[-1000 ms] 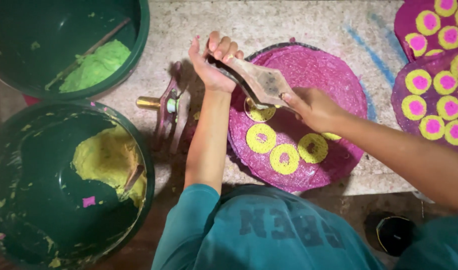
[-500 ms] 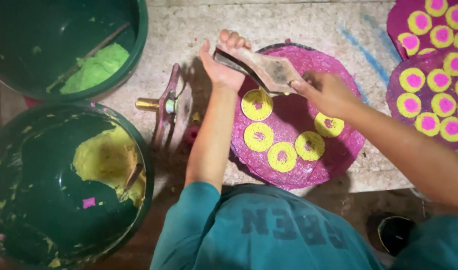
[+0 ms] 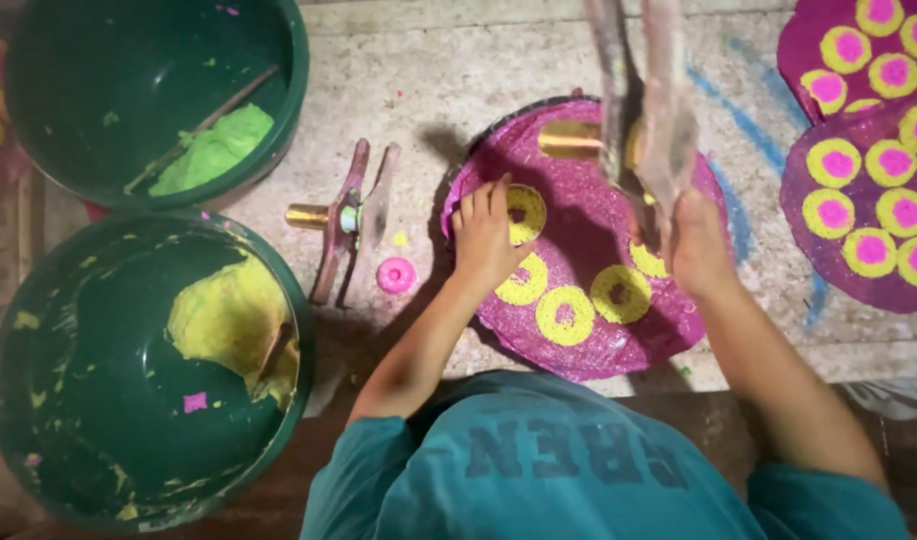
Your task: The person scoops yellow paste into a handheld press and stamps circular shapes onto a pink glittery sheet. They repeat this process to form multiple rows of yellow circles, then lift and stack the finished sheets. The person also handles a black plastic tray and a green bowl containing the paste.
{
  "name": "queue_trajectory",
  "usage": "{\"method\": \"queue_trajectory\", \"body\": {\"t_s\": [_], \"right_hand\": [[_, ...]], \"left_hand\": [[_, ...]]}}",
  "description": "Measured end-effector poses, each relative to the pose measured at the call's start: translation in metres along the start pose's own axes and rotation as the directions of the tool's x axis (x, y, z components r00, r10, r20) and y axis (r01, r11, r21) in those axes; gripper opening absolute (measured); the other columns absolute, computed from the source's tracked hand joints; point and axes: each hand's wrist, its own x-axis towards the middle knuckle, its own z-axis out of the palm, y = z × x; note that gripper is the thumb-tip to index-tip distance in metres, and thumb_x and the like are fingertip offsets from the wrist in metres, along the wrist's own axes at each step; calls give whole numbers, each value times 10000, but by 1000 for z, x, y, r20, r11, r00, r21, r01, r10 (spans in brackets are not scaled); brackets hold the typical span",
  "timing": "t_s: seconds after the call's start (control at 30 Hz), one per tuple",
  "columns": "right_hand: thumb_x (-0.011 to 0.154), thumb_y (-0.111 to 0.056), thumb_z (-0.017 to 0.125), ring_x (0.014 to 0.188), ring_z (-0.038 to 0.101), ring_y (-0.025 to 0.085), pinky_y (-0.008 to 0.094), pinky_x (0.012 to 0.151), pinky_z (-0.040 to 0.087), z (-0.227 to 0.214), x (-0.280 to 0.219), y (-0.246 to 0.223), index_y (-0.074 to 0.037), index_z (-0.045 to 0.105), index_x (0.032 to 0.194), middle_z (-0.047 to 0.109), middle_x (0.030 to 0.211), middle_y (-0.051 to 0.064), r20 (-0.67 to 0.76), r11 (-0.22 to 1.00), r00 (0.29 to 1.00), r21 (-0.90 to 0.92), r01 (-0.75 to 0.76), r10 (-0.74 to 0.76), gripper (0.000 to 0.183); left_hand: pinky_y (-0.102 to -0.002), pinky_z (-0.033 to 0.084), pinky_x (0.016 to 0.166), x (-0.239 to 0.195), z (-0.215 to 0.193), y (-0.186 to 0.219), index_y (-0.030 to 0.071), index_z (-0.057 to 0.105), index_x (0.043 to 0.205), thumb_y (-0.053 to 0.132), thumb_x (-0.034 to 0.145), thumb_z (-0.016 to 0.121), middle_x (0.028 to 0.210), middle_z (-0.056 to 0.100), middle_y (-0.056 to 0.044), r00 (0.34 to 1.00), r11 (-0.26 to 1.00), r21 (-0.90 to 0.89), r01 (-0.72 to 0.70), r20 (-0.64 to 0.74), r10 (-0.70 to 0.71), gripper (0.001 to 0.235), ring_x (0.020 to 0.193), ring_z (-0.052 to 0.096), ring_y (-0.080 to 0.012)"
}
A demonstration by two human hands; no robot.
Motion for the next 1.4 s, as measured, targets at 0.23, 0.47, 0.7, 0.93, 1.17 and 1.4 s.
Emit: {"method": "queue_trajectory", "body": {"t_s": [0.23,0.47,0.7,0.93,1.17,1.4], "right_hand": [[992,-795,406,740,587,170,326,641,448,-26,-73,29,-31,566,1318,625,886,75,-170,964,985,267,19,28,847],[1022,-813,414,855,569,198,365,808,445,-56,-150,63,-43,487,1387,591,935,88,-314,894,944,444,51,102,854],[1017,-811,356,859,546,239,384,797,427,-69,-195,75,-36,481,1418,584,908,126,-396,913,913,400,79,95,882],[1020,-789,343,779,563,226,368,680,424,-64,-196,70,10,529,1287,599,908,134,-302,944,946,331,-10,116,863],[1063,-650,277,643,634,186,336,599,499,-66,-106,25,9,727,875,703,724,118,210,888,891,-326,-324,403,820],[1029,-607,279,703,679,244,411,701,569,-46,-30,-43,-16,708,999,699,779,151,177,700,782,-591,-401,598,731]], "left_hand": [[-553,310,1102,-1,-10,7,73,383,1502,377,677,927,1417,498,-172,995,1000,-9,-10,-94,9,1035,1338,421,-359],[-545,266,1126,-3,5,50,65,373,1513,396,687,923,1398,510,-191,987,986,-56,-160,26,161,1046,1330,434,-352],[-586,199,1132,-16,26,48,163,680,1240,471,674,893,1522,437,-165,934,949,-34,-314,171,315,679,1401,357,-372],[-662,151,1180,-45,17,38,171,658,1234,438,857,799,1598,406,-136,918,929,89,-360,214,335,482,1483,298,-357],[-464,363,1228,18,13,60,103,457,1461,406,950,727,1508,495,-139,950,-171,-950,260,221,220,653,1422,471,-300],[-350,488,823,57,19,68,175,498,884,442,973,658,727,461,52,981,-740,-672,27,159,-109,324,700,497,-117]]}}
